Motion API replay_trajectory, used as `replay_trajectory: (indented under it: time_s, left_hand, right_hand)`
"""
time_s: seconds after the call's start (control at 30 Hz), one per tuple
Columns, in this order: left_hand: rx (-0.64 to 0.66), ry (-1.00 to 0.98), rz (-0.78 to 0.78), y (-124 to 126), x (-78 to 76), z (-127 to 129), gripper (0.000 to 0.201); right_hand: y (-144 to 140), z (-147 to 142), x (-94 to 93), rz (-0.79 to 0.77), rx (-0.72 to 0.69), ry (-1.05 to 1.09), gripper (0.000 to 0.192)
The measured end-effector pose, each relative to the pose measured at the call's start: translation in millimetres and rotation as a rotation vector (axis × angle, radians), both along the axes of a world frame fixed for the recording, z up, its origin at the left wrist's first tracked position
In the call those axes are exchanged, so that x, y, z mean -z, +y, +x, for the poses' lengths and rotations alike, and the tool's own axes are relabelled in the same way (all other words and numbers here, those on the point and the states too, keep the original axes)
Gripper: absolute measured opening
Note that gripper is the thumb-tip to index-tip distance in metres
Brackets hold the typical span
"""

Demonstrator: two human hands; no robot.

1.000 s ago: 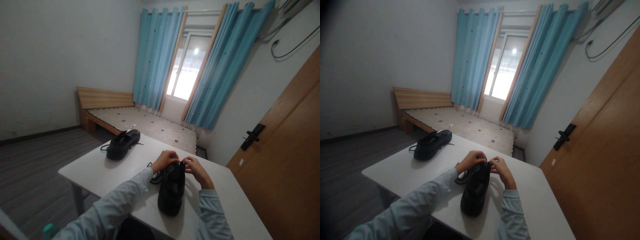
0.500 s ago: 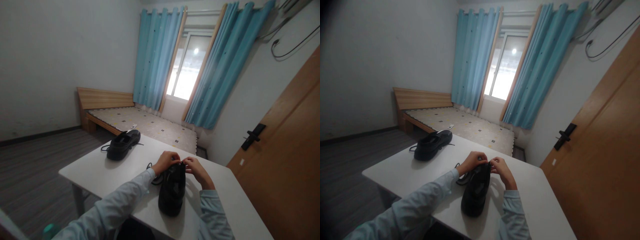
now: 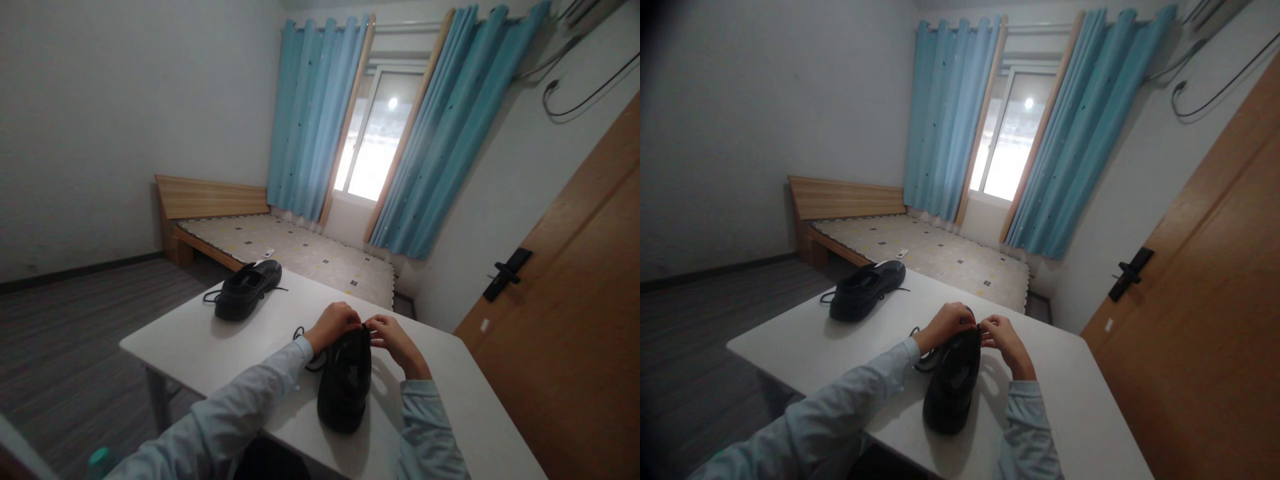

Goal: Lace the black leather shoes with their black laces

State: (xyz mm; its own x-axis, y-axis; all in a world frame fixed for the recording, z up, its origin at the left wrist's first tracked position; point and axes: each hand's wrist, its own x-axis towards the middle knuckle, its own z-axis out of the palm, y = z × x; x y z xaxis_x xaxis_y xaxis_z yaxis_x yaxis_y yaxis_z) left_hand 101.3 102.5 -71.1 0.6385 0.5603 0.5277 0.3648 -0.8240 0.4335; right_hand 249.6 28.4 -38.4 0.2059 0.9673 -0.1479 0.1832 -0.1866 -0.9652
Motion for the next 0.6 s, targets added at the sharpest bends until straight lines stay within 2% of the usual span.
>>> replay_trajectory:
  time_s: [0.2,0.43,0.6]
  left_hand:
    - [0.068,-0.032,-0.042,-2.9,-2.9,-1.9,0.009]
    - [0.065,-0.122,-0.192,-4.8,-1.7,-2.7,0.009]
    - [0.090,-0.190,-0.298,-3.7,1.5,-2.4,0.009]
  right_hand:
    - [-0.6,6.1,3.6,0.007,-0.093,0.028,0.006]
    - [3.1,10.0,13.3,0.040,-0.141,-0.027,0.030]
    - [5.8,11.8,18.7,0.030,-0.168,-0.005,0.039]
